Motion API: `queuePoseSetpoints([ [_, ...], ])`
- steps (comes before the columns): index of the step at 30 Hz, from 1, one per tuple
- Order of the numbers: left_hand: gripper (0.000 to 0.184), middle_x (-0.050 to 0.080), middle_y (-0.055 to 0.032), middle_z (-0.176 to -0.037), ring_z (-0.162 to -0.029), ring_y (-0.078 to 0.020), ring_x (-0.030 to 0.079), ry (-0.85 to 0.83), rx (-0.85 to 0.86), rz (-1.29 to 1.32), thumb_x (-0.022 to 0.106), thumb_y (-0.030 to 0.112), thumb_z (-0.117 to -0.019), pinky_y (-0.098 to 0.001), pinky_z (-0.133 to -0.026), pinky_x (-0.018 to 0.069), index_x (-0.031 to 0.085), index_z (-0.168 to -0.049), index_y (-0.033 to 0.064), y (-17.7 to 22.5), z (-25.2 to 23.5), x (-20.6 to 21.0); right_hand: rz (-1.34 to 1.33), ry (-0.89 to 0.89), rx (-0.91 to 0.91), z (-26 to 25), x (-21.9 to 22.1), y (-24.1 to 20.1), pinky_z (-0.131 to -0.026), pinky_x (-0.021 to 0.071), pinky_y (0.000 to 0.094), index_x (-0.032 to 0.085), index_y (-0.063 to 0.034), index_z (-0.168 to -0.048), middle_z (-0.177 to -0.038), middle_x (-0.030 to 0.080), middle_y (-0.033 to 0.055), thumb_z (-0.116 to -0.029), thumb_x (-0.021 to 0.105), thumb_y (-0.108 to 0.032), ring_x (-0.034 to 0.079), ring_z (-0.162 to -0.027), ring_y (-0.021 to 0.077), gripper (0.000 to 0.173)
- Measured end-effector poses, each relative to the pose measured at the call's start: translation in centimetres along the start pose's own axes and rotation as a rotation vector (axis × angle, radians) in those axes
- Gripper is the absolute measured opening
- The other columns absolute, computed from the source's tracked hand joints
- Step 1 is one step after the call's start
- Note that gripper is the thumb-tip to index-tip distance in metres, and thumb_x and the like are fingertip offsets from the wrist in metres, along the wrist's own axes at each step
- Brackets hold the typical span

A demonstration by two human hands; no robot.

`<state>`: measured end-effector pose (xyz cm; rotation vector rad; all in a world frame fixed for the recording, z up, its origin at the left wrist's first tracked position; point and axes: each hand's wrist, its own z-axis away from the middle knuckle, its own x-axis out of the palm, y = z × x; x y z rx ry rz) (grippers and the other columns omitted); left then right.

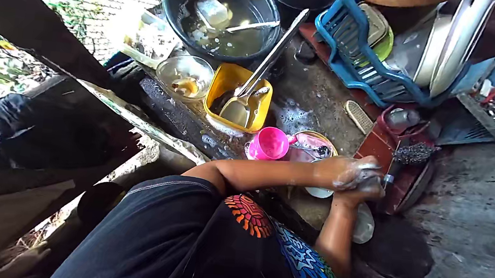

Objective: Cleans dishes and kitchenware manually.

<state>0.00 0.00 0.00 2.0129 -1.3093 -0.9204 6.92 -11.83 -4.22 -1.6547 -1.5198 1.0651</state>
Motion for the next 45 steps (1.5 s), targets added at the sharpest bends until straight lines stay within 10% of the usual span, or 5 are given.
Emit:
queuePoseSetpoints([
  [7,0.032,0.060,-0.0349,-0.128,-0.125,-0.0448,0.058,-0.050,-0.149,0.012,0.060,-0.008,-0.0945,-0.0452,-0.111,0.0437,0.063,-0.125,-0.0140,-3.8,-2.1,-0.7,0.978,0.020,-0.384,-1.8,-3.7,1.0,-0.078,0.0574,0.0453,0.074,0.0093,-0.102,-0.086,0.074,0.0224,-0.0983,0.060,-0.009,0.075,-0.082,0.0329,0.024],
  [12,0.030,0.062,-0.0272,-0.133,-0.131,-0.0392,0.054,-0.559,-0.349,-0.087,0.064,0.001,-0.0971,-0.0445,-0.114,0.0390,0.065,-0.125,-0.0091,-4.3,-2.3,-0.7,1.006,0.140,-0.226,0.0,-3.6,-1.0,-0.069,0.0549,0.0400,0.073,0.0081,-0.087,-0.073,0.070,0.0188,-0.1022,0.059,-0.016,0.072,-0.071,0.0262,0.032],
  [23,0.038,0.053,-0.0291,-0.140,-0.127,-0.0448,0.057,-0.256,-0.932,-0.699,0.067,0.004,-0.0929,-0.0588,-0.103,0.0495,0.060,-0.129,-0.0078,-6.5,-0.6,-17.0,1.121,0.158,0.233,2.7,-12.8,-0.2,-0.086,0.0528,0.0506,0.071,0.0085,-0.102,-0.095,0.072,0.0237,-0.1049,0.054,-0.036,0.071,-0.092,0.0341,0.048],
  [30,0.063,0.032,-0.0344,-0.155,-0.115,-0.0478,0.064,-0.298,-1.029,-0.903,0.051,0.001,-0.1022,-0.0579,-0.091,0.0563,0.022,-0.158,-0.0052,-8.9,1.4,-16.8,1.162,0.030,0.324,3.0,-13.1,0.5,-0.090,0.0512,0.0557,0.070,0.0072,-0.109,-0.102,0.071,0.0269,-0.1047,0.054,-0.039,0.070,-0.099,0.0393,0.049],
  [45,0.028,0.065,-0.0264,-0.126,-0.126,-0.0424,0.058,-0.479,-1.033,-1.041,0.050,0.006,-0.1031,-0.0589,-0.111,0.0367,0.063,-0.127,-0.0025,-8.0,3.5,-17.7,1.273,-0.462,0.558,1.4,-9.7,-4.1,-0.091,0.0451,0.0714,0.064,0.0060,-0.123,-0.118,0.065,0.0351,-0.1056,0.054,-0.036,0.062,-0.113,0.0536,0.047],
])
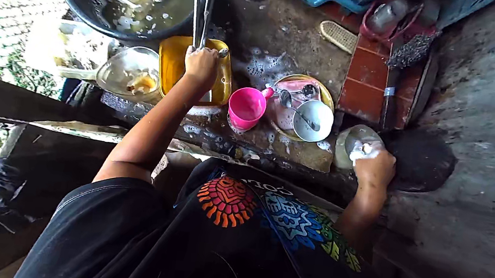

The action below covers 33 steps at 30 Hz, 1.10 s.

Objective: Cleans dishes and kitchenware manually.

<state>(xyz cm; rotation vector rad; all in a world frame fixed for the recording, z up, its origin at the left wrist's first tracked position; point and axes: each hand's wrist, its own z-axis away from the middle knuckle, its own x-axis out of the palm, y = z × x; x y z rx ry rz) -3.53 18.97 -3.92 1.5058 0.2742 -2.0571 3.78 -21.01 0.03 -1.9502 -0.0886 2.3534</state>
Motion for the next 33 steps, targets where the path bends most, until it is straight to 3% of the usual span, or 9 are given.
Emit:
queuePoseSetpoints([
  [4,0.033,0.065,-0.0268,-0.125,-0.127,-0.0435,0.056,0.302,0.136,0.373,0.049,0.022,-0.1071,-0.0601,-0.110,0.0403,0.068,-0.124,0.0009,-1.9,1.0,-3.3,0.053,-0.161,-0.035,-1.3,-0.8,-0.2,-0.092,0.0430,0.0737,0.065,0.0035,-0.123,-0.120,0.064,0.0355,-0.1029,0.060,-0.034,0.059,-0.116,0.0547,0.043],
  [8,0.027,0.073,-0.0058,-0.104,-0.096,-0.0084,0.069,0.716,0.363,0.957,0.055,0.018,-0.1037,-0.0288,-0.090,0.0562,0.068,-0.115,-0.0023,-3.2,1.1,-5.7,-0.178,0.124,-0.260,-0.5,-0.7,-2.1,-0.091,0.0459,0.0709,0.066,0.0054,-0.119,-0.114,0.067,0.0328,-0.1022,0.061,-0.030,0.064,-0.108,0.0518,0.040],
  [11,0.014,0.073,-0.0026,-0.098,-0.091,-0.0147,0.074,0.769,0.351,1.429,0.051,0.012,-0.1059,-0.0335,-0.078,0.0627,0.058,-0.112,0.0020,-2.7,2.3,-7.1,-0.176,-0.215,-0.185,1.9,-5.3,-9.7,-0.114,0.0370,0.0547,0.058,0.0064,-0.136,-0.143,0.054,0.0282,-0.1014,0.066,-0.018,0.051,-0.134,0.0408,0.043],
  [14,0.020,0.073,-0.0091,-0.103,-0.095,-0.0237,0.073,0.850,0.308,1.657,0.050,0.012,-0.1075,-0.0406,-0.078,0.0639,0.052,-0.123,-0.0004,-2.8,2.4,-6.2,-0.261,0.033,-0.695,-0.7,1.6,-8.1,-0.096,0.0522,0.0602,0.069,0.0034,-0.122,-0.120,0.066,0.0301,-0.0900,0.077,-0.026,0.066,-0.109,0.0452,0.044],
  [18,0.042,0.061,-0.0156,-0.114,-0.100,-0.0234,0.069,1.051,0.061,2.015,0.036,0.012,-0.1122,-0.0409,-0.083,0.0610,0.016,-0.148,0.0039,-3.7,2.9,-4.3,0.042,-0.204,-0.725,-1.4,2.6,-11.2,-0.093,0.0498,0.0661,0.069,-0.0022,-0.125,-0.118,0.069,0.0254,-0.0992,0.063,-0.021,0.065,-0.111,0.0454,0.032],
  [20,0.041,0.052,-0.0165,-0.138,-0.121,-0.0186,0.062,0.949,-0.010,2.187,0.022,0.018,-0.1147,-0.0328,-0.097,0.0557,0.011,-0.152,0.0069,-5.5,4.1,-2.7,0.138,-0.221,-0.754,-1.5,2.8,-12.0,-0.085,0.0509,0.0668,0.071,-0.0038,-0.117,-0.110,0.070,0.0251,-0.0988,0.061,-0.016,0.067,-0.105,0.0455,0.025],
  [22,0.036,0.045,-0.0139,-0.146,-0.134,-0.0135,0.052,0.796,0.060,2.411,0.015,0.018,-0.1141,-0.0242,-0.109,0.0453,0.021,-0.146,0.0028,-7.2,6.0,-0.7,0.148,-0.209,-0.802,-1.6,2.5,-12.0,-0.085,0.0508,0.0669,0.072,-0.0029,-0.116,-0.111,0.070,0.0251,-0.0981,0.061,-0.015,0.067,-0.105,0.0455,0.024],
  [28,0.025,0.064,-0.0074,-0.108,-0.107,-0.0136,0.066,0.639,0.010,2.745,0.026,0.017,-0.1130,-0.0287,-0.100,0.0533,0.048,-0.116,0.0067,-6.9,8.9,1.6,0.125,0.136,-0.998,-5.0,-0.7,-12.8,-0.082,0.0530,0.0660,0.073,0.0021,-0.107,-0.111,0.070,0.0254,-0.0957,0.061,-0.013,0.069,-0.103,0.0465,0.022],
  [33,0.028,0.066,0.0017,-0.089,-0.092,-0.0109,0.069,0.694,0.110,2.433,0.024,0.020,-0.1140,-0.0325,-0.094,0.0566,0.051,-0.112,0.0142,-4.8,8.3,1.1,0.352,-0.341,-0.788,-7.1,-1.7,-15.5,-0.087,0.0472,0.0716,0.071,0.0033,-0.104,-0.107,0.068,0.0291,-0.0963,0.067,-0.018,0.064,-0.107,0.0496,0.023],
])
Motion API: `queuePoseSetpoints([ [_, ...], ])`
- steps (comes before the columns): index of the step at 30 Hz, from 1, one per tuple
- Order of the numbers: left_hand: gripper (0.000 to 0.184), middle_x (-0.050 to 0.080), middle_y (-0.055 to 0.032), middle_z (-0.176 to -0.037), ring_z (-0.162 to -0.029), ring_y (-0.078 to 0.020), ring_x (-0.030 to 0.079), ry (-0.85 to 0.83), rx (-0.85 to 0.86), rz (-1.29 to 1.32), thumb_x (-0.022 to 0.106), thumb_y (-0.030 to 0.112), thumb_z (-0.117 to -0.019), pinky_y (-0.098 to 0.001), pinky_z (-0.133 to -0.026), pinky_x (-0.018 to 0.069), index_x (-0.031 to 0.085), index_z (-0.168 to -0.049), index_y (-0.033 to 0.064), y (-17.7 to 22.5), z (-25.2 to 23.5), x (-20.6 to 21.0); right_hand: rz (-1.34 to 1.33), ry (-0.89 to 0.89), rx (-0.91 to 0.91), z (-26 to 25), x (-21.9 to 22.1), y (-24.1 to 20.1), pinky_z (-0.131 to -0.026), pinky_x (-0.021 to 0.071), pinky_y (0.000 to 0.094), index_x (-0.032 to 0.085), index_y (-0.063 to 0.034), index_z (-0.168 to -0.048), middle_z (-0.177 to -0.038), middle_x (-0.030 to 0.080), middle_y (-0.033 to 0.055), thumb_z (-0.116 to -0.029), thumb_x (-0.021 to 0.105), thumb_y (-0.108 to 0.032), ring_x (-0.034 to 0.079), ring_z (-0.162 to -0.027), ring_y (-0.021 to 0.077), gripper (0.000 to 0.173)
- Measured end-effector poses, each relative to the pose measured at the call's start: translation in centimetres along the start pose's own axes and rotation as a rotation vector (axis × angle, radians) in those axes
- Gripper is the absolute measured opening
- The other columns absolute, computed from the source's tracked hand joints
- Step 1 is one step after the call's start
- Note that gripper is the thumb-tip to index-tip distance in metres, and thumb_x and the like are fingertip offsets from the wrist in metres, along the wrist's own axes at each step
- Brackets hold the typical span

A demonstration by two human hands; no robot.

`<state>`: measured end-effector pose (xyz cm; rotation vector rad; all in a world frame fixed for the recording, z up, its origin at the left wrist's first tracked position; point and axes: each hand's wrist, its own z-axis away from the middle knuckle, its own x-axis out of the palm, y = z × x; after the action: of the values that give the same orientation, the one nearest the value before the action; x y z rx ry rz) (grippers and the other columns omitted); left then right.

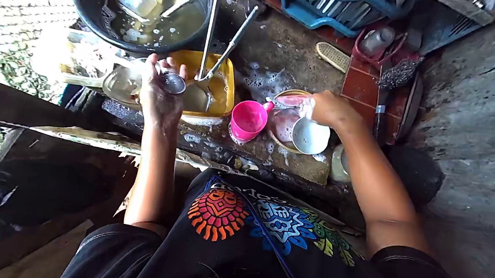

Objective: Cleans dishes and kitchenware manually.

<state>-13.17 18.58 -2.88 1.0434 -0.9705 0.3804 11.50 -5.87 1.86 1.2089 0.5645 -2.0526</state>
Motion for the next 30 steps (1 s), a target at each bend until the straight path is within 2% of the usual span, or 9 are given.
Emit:
queuePoseSetpoints([
  [3,0.041,0.070,0.0073,-0.085,-0.087,-0.0105,0.072,-0.141,0.099,-0.285,0.014,0.028,-0.1136,-0.0358,-0.088,0.0602,0.054,-0.112,0.0172,-0.5,0.9,2.3,-0.245,0.177,-0.119,0.8,-0.3,-0.8,-0.094,0.0503,0.0630,0.074,-0.0015,-0.109,-0.108,0.071,0.0227,-0.0925,0.073,-0.015,0.068,-0.105,0.0398,0.021],
  [6,0.045,0.072,-0.0004,-0.110,-0.116,-0.0157,0.066,-0.359,0.165,-0.417,0.012,0.027,-0.1121,-0.0396,-0.103,0.0522,0.055,-0.109,0.0115,-3.4,2.2,5.0,-0.805,0.475,-0.324,1.7,0.7,-3.8,-0.081,0.0580,0.0351,0.066,-0.0081,-0.129,-0.111,0.070,0.0077,-0.0995,0.062,-0.019,0.067,-0.089,0.0147,0.032],
  [8,0.053,0.068,-0.0138,-0.129,-0.134,-0.0221,0.056,-0.572,0.200,-0.506,0.014,0.025,-0.1113,-0.0403,-0.117,0.0408,0.060,-0.114,-0.0033,-6.0,4.8,7.4,-1.298,0.586,-0.354,2.3,1.8,-7.2,-0.077,0.0591,0.0305,0.062,-0.0073,-0.127,-0.104,0.066,0.0022,-0.1075,0.043,-0.024,0.065,-0.088,0.0095,0.032],
  [10,0.045,0.066,-0.0132,-0.129,-0.131,-0.0160,0.055,-0.701,0.207,-0.682,0.025,0.014,-0.1087,-0.0340,-0.118,0.0364,0.062,-0.118,-0.0091,-7.6,8.4,9.3,-1.628,0.659,-0.378,2.2,4.0,-8.9,-0.074,0.0584,0.0304,0.061,-0.0103,-0.118,-0.097,0.068,-0.0010,-0.1076,0.037,-0.036,0.066,-0.085,0.0080,0.037],
  [12,0.034,0.071,-0.0234,-0.119,-0.120,-0.0294,0.064,-0.747,0.493,-0.901,0.043,0.007,-0.1014,-0.0454,-0.114,0.0379,0.071,-0.105,-0.0119,-9.7,9.7,9.0,-1.742,0.710,-0.285,3.6,5.6,-10.2,-0.082,0.0572,0.0283,0.054,-0.0111,-0.124,-0.100,0.065,-0.0032,-0.1107,0.029,-0.043,0.064,-0.091,0.0054,0.043],
  [15,0.025,0.074,-0.0262,-0.104,-0.104,-0.0397,0.070,-0.875,0.792,-1.030,0.059,0.010,-0.0946,-0.0512,-0.103,0.0484,0.073,-0.100,-0.0103,-12.2,8.8,7.8,-1.634,0.754,-0.004,6.9,5.5,-11.4,-0.070,0.0536,0.0211,0.050,-0.0087,-0.123,-0.089,0.057,-0.0061,-0.1124,0.027,-0.032,0.058,-0.076,-0.0009,0.034],
  [19,0.030,0.068,-0.0296,-0.113,-0.111,-0.0360,0.066,-0.985,0.490,-0.893,0.049,0.004,-0.1016,-0.0449,-0.105,0.0487,0.062,-0.118,-0.0171,-12.5,9.3,9.0,-1.366,0.789,0.033,7.0,8.1,-9.0,-0.073,0.0546,0.0236,0.055,-0.0009,-0.119,-0.094,0.061,-0.0012,-0.1010,0.053,-0.014,0.061,-0.083,0.0003,0.023],
  [24,0.027,0.066,-0.0156,-0.088,-0.079,-0.0150,0.062,-0.949,0.134,-0.889,0.045,0.007,-0.1069,-0.0316,-0.077,0.0526,0.064,-0.110,-0.0117,-10.6,7.4,11.6,-0.708,0.877,0.189,4.4,7.2,-2.8,-0.096,0.0489,0.0610,0.061,0.0091,-0.125,-0.117,0.066,0.0293,-0.0969,0.067,-0.015,0.065,-0.109,0.0400,0.038],
  [30,0.014,0.074,-0.0150,-0.095,-0.087,-0.0163,0.070,-1.096,0.203,-1.161,0.067,0.002,-0.0933,-0.0330,-0.084,0.0552,0.074,-0.103,-0.0057,-8.5,1.3,11.0,-0.193,0.975,0.008,-0.3,5.0,2.7,-0.075,0.0529,0.0658,0.070,0.0093,-0.087,-0.088,0.071,0.0308,-0.1058,0.052,-0.036,0.071,-0.085,0.0493,0.052],
])
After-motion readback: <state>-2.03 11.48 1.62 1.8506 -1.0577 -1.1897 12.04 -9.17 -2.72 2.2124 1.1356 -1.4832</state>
